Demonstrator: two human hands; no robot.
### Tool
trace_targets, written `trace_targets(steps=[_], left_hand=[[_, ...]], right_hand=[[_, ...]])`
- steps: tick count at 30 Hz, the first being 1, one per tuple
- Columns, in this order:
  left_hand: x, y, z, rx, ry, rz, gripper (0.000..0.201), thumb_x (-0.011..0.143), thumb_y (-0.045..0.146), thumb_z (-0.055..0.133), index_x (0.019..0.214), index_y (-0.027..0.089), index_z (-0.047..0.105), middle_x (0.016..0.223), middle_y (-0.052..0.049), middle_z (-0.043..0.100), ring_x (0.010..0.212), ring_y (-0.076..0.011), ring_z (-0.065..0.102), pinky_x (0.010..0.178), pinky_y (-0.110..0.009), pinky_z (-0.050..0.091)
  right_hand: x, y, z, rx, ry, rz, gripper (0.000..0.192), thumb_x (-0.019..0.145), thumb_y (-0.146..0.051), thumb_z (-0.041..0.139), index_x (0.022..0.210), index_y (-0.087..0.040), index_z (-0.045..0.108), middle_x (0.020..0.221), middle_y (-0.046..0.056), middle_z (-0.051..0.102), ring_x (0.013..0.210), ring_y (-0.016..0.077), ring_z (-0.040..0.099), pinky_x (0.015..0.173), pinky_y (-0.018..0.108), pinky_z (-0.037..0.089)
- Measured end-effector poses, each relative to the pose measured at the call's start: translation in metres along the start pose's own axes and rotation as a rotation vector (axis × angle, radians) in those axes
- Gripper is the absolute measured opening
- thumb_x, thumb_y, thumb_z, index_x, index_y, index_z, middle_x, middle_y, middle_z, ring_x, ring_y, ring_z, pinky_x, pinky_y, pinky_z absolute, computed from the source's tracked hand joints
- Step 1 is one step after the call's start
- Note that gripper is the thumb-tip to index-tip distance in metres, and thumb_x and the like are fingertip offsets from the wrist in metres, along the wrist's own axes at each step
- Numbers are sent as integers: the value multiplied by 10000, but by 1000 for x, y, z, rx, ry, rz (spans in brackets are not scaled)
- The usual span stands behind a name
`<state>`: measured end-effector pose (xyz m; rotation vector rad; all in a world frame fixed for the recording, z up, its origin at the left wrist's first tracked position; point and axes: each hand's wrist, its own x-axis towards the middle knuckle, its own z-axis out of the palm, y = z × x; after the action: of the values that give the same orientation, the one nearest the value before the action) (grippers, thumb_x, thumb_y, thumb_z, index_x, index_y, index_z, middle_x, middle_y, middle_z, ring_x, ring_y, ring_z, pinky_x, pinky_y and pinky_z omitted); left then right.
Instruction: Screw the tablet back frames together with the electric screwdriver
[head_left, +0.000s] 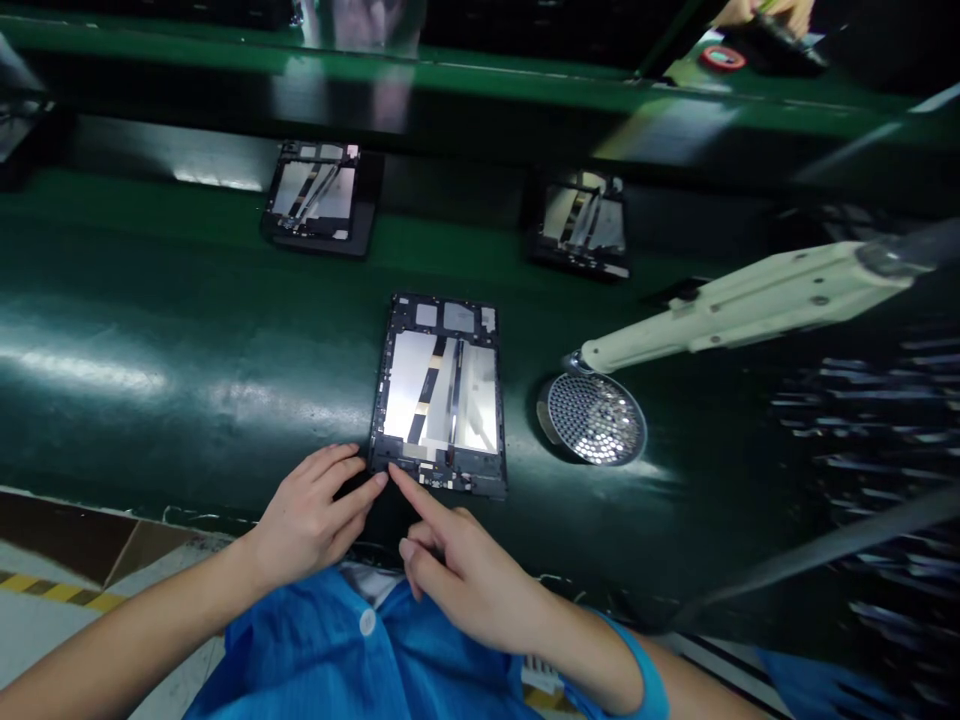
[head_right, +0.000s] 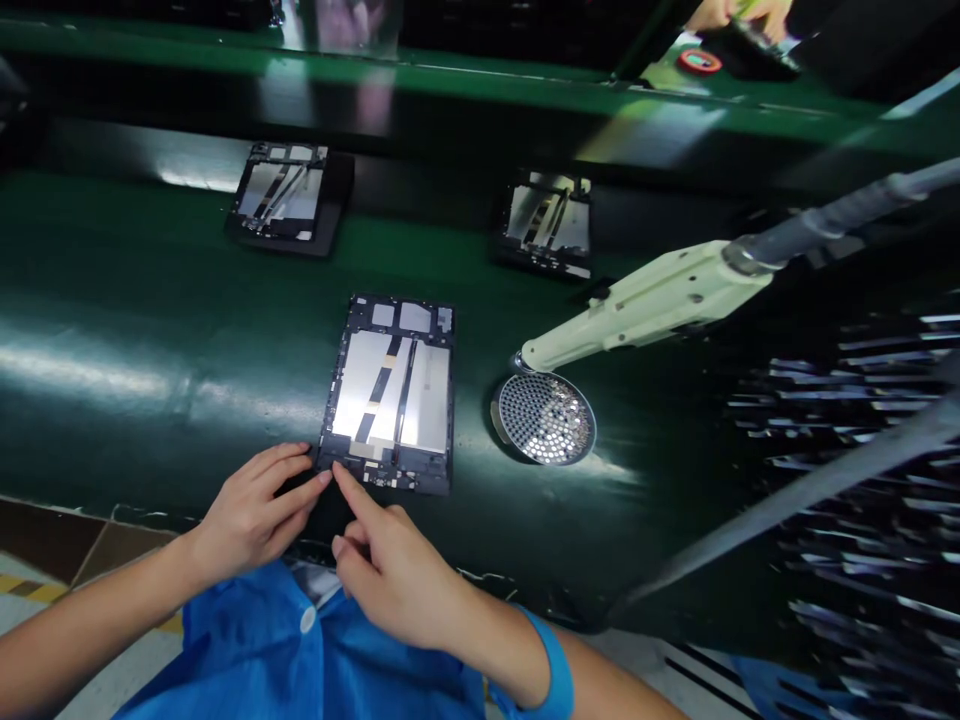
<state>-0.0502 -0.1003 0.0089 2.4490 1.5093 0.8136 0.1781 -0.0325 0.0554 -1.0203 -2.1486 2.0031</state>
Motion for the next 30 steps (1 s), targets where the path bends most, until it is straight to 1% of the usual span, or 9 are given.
trace_targets(steps=[4, 7, 12, 18, 20, 22, 25, 27, 30], left_hand=[[0, 0, 0, 8, -3, 0, 416, 949, 132, 624, 1364, 151, 644, 1257, -149, 689, 1287, -317, 606, 1066, -520, 572], [0, 0, 0, 15, 2, -2, 418, 947, 130, 622, 1363, 155, 647, 1246, -147, 695, 1274, -317, 614, 1057, -519, 577], [0, 0, -1, 13, -10, -11, 429, 940, 127, 627, 1367, 168, 649, 1247, -145, 698, 1283, -315, 615, 1061, -517, 574], [1, 0, -2, 21, 5, 12, 404, 940, 114, 629, 1341, 141, 663, 1218, -155, 700, 1263, -316, 624, 1046, -508, 582], [1, 0, -2, 20, 2, 8, 406, 937, 109, 636, 1340, 141, 662, 1219, -155, 699, 1261, -314, 624, 1045, -506, 582], [0, 0, -2, 16, -13, 1, 421, 937, 111, 640, 1356, 144, 651, 1233, -156, 694, 1263, -310, 623, 1058, -506, 575], [-2, 0, -2, 12, -29, 0, 439, 942, 120, 638, 1381, 145, 629, 1244, -156, 689, 1264, -306, 621, 1069, -506, 568], [-2, 0, -2, 10, -19, 5, 436, 941, 116, 641, 1376, 135, 625, 1231, -156, 691, 1249, -300, 627, 1067, -498, 571], [-2, 0, -3, 12, 1, 11, 420, 937, 100, 647, 1356, 119, 628, 1210, -156, 693, 1235, -288, 631, 1072, -481, 568]], right_hand=[[-2, -2, 2, 70, 8, 17, 745, 974, -259, 446, 1653, -124, 168, 629, -49, 656, 540, 126, 556, 627, 283, 498], [-2, -4, 1, 155, -18, 83, 745, 975, -306, 466, 1650, -140, 198, 594, -60, 631, 494, 112, 516, 569, 260, 484], [-3, -11, 2, 419, -78, 270, 844, 976, -401, 500, 1666, -197, 59, 586, -71, 629, 393, 91, 470, 447, 209, 414], [-6, -13, 6, 596, -152, 288, 935, 966, -481, 522, 1659, -209, -44, 628, -41, 678, 407, 110, 548, 467, 225, 470], [-7, -11, 4, 546, -97, 241, 900, 973, -478, 520, 1665, -207, 13, 645, -36, 682, 423, 109, 550, 475, 229, 474], [-8, -7, 0, 407, 41, 161, 792, 984, -460, 517, 1655, -199, 185, 656, -32, 678, 451, 102, 544, 492, 227, 472], [-11, 0, -6, 109, 237, 32, 581, 1009, -408, 491, 1544, -184, 466, 670, -18, 688, 511, 103, 562, 552, 238, 489], [-14, 4, -7, -74, 295, -32, 526, 1018, -374, 471, 1500, -171, 527, 689, -4, 713, 552, 119, 601, 609, 259, 515], [-16, 12, -3, -277, 327, -94, 531, 1024, -332, 454, 1517, -142, 504, 724, 17, 748, 583, 141, 647, 641, 275, 535]])
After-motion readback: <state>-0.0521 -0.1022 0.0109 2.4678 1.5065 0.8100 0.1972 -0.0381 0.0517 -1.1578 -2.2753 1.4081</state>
